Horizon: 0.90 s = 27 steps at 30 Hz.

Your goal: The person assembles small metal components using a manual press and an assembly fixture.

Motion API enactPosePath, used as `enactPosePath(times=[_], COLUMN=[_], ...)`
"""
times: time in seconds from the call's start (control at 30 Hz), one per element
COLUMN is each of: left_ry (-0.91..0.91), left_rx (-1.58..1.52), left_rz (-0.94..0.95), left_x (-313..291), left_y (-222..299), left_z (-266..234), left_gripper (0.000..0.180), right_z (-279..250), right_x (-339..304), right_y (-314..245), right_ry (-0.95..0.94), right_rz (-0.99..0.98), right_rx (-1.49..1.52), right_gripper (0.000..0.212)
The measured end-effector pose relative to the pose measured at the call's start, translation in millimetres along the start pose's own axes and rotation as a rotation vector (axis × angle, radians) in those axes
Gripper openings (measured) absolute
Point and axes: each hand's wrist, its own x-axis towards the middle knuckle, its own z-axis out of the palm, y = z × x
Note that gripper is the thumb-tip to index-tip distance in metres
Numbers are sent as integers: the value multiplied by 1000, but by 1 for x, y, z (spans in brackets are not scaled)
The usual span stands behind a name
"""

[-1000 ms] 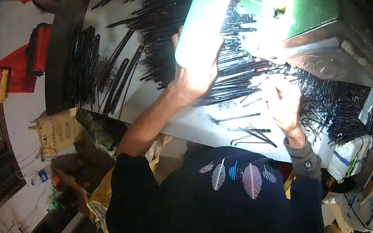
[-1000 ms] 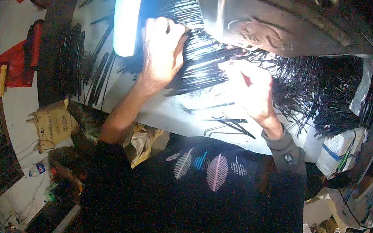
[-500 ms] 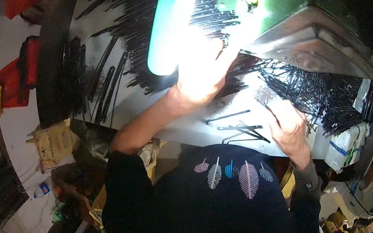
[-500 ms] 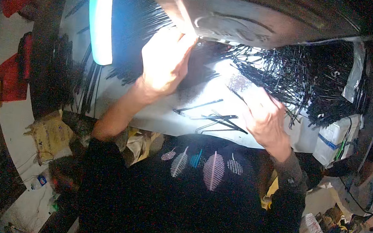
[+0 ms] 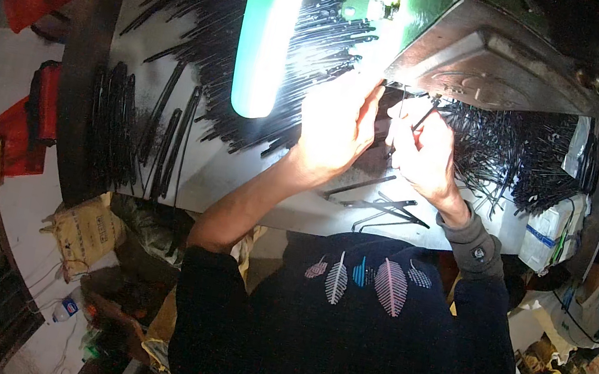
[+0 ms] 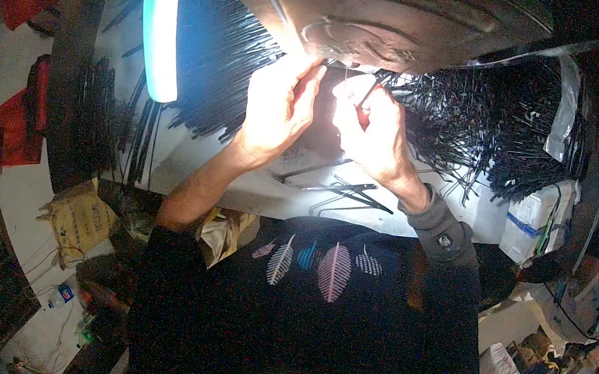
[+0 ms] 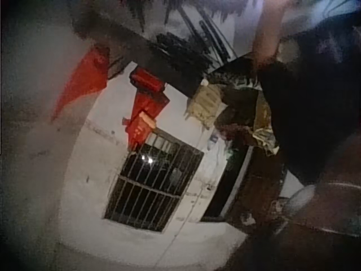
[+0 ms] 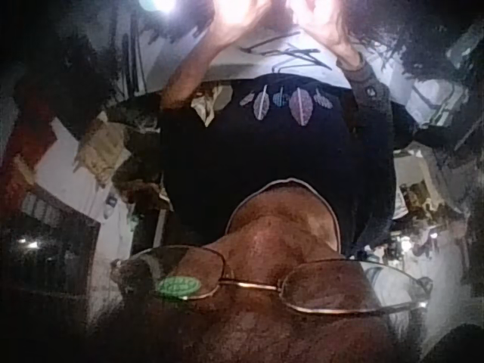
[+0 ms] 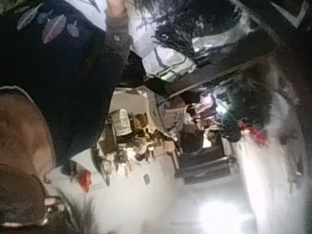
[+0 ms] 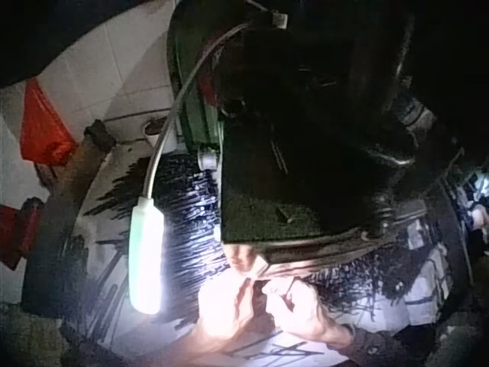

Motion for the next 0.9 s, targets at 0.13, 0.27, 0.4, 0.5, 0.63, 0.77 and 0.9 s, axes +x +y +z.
enactPosePath(times=[0.13,0.27,0.4,0.5,0.63,0.77,0.9], left_ry=[-18,-35,66,36,79,53,-28], left_rx=[-30,-15,126,138,163,260,209], left_rz=[-42,-24,225,221,299,347,244], left_x=[3,4,-1,-1,3,3,6], left_y=[4,4,-8,-2,-3,-4,-1], left_z=[0,-1,6,4,5,9,4], left_gripper=[16,17,26,34,33,37,31], right_z=[0,0,1,0,-3,-3,-3], right_x=[1,2,1,4,8,8,11], right_y=[-1,-1,-1,-7,-11,-6,1], right_ry=[5,-3,-1,-12,3,47,39], right_rz=[74,77,70,88,78,77,60], right_rx=[61,67,54,53,84,16,-5], right_gripper=[6,7,9,10,10,11,6])
